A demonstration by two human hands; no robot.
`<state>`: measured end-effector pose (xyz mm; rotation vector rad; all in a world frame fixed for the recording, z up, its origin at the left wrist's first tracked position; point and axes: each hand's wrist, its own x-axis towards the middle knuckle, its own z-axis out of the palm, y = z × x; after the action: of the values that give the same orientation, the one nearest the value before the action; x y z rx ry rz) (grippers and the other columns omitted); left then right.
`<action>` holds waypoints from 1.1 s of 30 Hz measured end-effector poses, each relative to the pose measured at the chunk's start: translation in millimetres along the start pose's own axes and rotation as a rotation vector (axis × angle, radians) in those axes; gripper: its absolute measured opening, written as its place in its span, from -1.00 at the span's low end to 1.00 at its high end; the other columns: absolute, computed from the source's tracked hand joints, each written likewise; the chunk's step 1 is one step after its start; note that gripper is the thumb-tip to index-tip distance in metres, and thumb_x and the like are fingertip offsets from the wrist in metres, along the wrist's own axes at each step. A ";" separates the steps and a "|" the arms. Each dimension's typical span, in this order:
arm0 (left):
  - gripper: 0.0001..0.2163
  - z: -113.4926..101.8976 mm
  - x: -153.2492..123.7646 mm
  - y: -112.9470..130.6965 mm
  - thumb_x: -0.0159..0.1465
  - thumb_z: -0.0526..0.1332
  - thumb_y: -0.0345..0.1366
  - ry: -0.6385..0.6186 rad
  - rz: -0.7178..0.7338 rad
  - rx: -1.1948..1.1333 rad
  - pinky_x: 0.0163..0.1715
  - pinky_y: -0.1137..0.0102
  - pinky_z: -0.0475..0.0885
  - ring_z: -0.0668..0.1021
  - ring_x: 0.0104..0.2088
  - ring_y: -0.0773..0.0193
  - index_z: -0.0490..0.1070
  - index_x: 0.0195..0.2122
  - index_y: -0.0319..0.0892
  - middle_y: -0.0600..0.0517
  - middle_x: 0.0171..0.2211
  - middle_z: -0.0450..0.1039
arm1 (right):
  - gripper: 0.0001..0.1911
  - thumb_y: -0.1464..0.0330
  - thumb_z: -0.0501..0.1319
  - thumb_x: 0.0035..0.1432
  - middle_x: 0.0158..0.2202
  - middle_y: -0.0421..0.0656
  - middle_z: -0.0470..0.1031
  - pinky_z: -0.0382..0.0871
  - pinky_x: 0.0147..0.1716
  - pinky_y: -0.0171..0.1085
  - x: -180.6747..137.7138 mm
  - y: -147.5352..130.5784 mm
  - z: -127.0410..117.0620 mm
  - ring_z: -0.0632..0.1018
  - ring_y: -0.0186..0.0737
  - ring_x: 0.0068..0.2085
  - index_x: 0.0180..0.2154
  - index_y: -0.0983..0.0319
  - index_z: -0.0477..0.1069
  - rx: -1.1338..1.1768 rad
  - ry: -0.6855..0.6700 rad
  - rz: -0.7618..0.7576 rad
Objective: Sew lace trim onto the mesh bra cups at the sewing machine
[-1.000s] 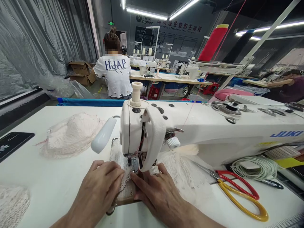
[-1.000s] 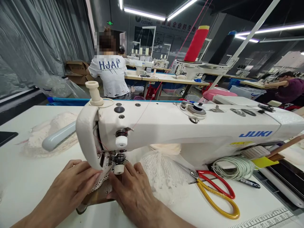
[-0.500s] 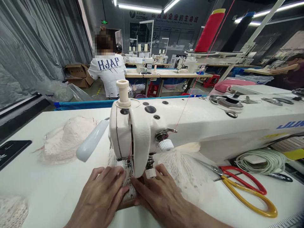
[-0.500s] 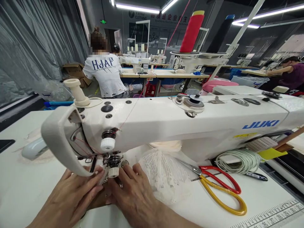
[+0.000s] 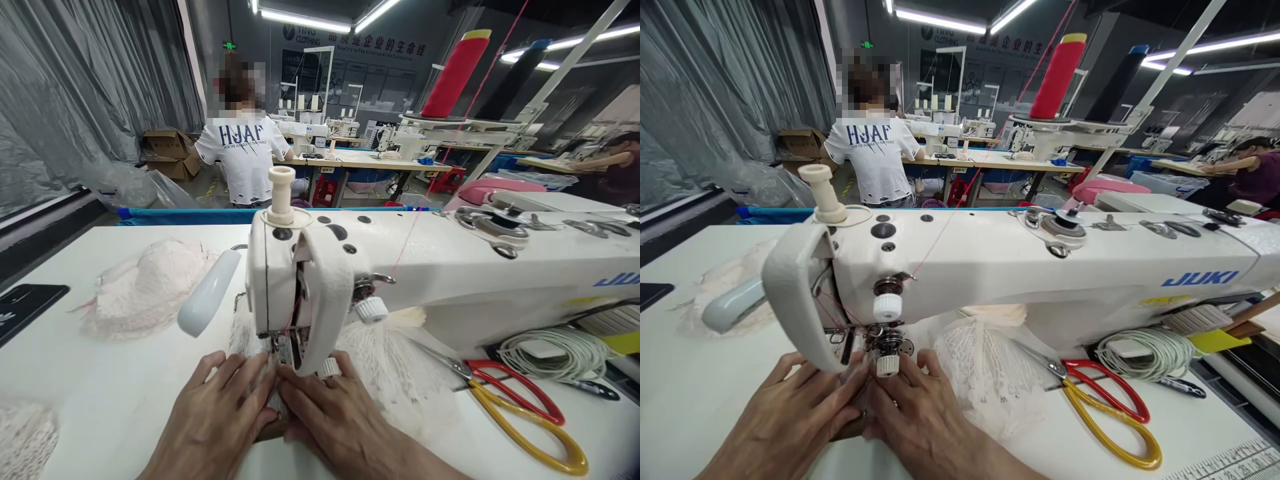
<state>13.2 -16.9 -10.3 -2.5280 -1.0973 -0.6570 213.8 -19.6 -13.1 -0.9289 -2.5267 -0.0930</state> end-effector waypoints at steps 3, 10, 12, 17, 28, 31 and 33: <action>-0.66 4.0 -2.6 0.3 0.42 -0.15 -0.24 0.012 -0.019 -0.019 -0.17 0.24 0.20 0.46 -0.26 0.23 0.40 -0.06 -0.15 0.03 -0.17 0.51 | -0.68 0.27 -0.03 0.34 -0.13 -0.06 0.50 0.16 -0.21 -0.12 0.4 -0.2 -2.2 0.42 -0.13 -0.21 0.04 0.24 0.27 -0.017 -0.035 -0.012; -0.71 8.6 -8.4 0.8 0.40 -0.08 -0.26 -0.018 -0.024 -0.004 -0.14 0.23 0.21 0.49 -0.21 0.23 0.35 0.01 -0.14 0.02 -0.13 0.51 | -0.72 0.26 0.05 0.29 -0.12 -0.07 0.49 0.17 -0.24 -0.15 -0.4 0.0 -1.3 0.41 -0.18 -0.23 -0.06 0.25 0.36 -0.067 -0.026 -0.015; -0.72 8.1 -11.7 1.3 0.40 -0.06 -0.29 -0.037 -0.030 -0.013 -0.14 0.22 0.21 0.50 -0.21 0.23 0.35 0.01 -0.15 0.02 -0.15 0.50 | -0.72 0.26 0.05 0.29 -0.10 -0.08 0.48 0.16 -0.24 -0.14 -0.8 0.0 -1.0 0.41 -0.18 -0.21 -0.07 0.26 0.37 -0.064 -0.009 -0.027; -0.68 -3.1 -18.2 3.8 0.42 -0.10 -0.30 -0.009 -0.042 -0.101 -0.11 0.23 0.20 0.50 -0.23 0.26 0.46 -0.26 -0.15 0.06 -0.30 0.52 | -0.70 0.26 0.02 0.31 -0.03 -0.07 0.46 0.15 -0.24 -0.12 -1.0 -0.5 -2.0 0.41 -0.15 -0.18 -0.05 0.27 0.36 -0.036 0.034 -0.035; -0.62 -10.4 -21.4 11.2 0.40 -0.08 -0.37 0.031 -0.022 -0.092 -0.12 0.27 0.26 0.49 -0.29 0.28 0.46 -0.45 -0.19 0.03 -0.32 0.51 | -0.73 0.32 0.04 0.30 -0.09 -0.04 0.44 0.15 -0.18 -0.11 0.1 1.7 -3.3 0.42 -0.13 -0.19 -0.02 0.28 0.32 0.032 -0.014 -0.031; -0.59 -10.3 -23.2 12.3 0.39 -0.10 -0.41 0.047 0.031 -0.022 -0.11 0.24 0.26 0.49 -0.30 0.24 0.48 -0.46 -0.18 0.01 -0.34 0.52 | -0.73 0.31 0.05 0.29 -0.11 -0.05 0.43 0.15 -0.18 -0.10 -0.2 1.2 -4.0 0.42 -0.14 -0.20 -0.02 0.27 0.30 0.019 -0.023 -0.033; -0.57 -9.0 -24.8 12.4 0.39 -0.11 -0.43 0.057 0.052 0.010 -0.11 0.23 0.26 0.49 -0.30 0.22 0.49 -0.49 -0.18 -0.02 -0.34 0.54 | -0.73 0.32 0.06 0.29 -0.14 -0.06 0.43 0.16 -0.19 -0.11 -0.4 0.5 -4.8 0.42 -0.15 -0.21 -0.01 0.26 0.30 0.004 -0.037 -0.024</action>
<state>5.0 -44.1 -16.8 -2.5043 -1.0094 -0.7030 216.2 -20.4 -9.0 -0.9069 -2.5709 -0.0785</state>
